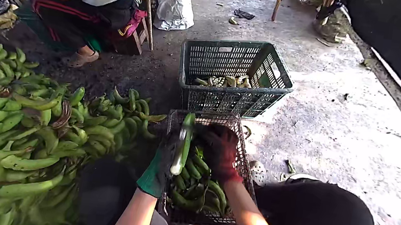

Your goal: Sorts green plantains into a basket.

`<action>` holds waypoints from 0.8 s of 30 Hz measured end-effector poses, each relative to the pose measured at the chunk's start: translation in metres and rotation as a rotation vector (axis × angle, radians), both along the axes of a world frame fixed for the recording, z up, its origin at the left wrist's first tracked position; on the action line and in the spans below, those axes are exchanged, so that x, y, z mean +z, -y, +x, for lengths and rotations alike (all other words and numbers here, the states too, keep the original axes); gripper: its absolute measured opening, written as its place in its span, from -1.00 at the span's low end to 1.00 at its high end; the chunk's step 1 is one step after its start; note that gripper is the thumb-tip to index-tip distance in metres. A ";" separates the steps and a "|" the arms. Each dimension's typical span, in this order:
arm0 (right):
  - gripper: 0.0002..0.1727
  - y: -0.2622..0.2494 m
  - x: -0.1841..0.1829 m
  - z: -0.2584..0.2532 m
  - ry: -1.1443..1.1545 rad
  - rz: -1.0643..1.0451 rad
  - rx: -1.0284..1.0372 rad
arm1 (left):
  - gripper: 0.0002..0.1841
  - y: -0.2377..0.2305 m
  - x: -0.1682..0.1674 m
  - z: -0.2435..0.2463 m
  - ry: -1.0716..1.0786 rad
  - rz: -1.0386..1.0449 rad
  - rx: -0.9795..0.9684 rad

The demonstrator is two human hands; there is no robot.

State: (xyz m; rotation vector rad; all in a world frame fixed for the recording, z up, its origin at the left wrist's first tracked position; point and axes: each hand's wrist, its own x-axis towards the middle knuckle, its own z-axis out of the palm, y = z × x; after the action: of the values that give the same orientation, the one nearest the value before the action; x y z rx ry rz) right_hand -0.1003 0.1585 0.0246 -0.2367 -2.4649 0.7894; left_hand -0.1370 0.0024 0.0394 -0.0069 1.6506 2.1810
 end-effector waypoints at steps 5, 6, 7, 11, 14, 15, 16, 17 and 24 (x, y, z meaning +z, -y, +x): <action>-0.57 -0.018 0.009 -0.006 0.111 -0.198 0.004 | -0.63 -0.002 -0.005 -0.006 -0.101 -0.011 0.059; -0.56 -0.003 -0.002 0.015 0.142 -0.218 0.105 | -0.56 -0.002 -0.011 -0.015 -0.157 -0.023 0.109; -0.57 0.013 -0.014 0.036 0.131 -0.225 0.187 | -0.54 -0.003 -0.014 -0.020 -0.172 0.003 0.162; -0.67 0.013 -0.024 0.029 -0.057 -0.072 0.123 | -0.77 -0.011 -0.003 -0.008 -0.064 0.127 0.121; -0.52 -0.026 0.011 -0.019 0.097 -0.025 -0.034 | -0.73 -0.015 -0.014 -0.001 -0.060 0.086 -0.084; -0.52 -0.031 0.017 -0.026 0.140 -0.082 -0.063 | -0.70 -0.018 -0.019 0.000 -0.093 0.087 -0.083; -0.55 -0.029 0.018 -0.026 0.137 -0.115 -0.066 | -0.70 -0.020 -0.020 -0.001 -0.126 0.066 -0.025; -0.55 -0.019 0.010 -0.018 0.118 -0.121 -0.041 | -0.66 -0.022 -0.021 -0.005 -0.155 0.046 0.080; -0.55 0.017 -0.032 0.022 0.009 -0.002 0.067 | -0.36 -0.031 -0.021 -0.021 -0.296 0.068 0.429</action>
State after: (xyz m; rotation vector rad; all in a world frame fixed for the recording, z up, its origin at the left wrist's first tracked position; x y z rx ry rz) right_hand -0.0784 0.1416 -0.0075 -0.1599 -2.4915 0.8209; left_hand -0.1580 0.0335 0.0185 -0.0221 1.8705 2.6652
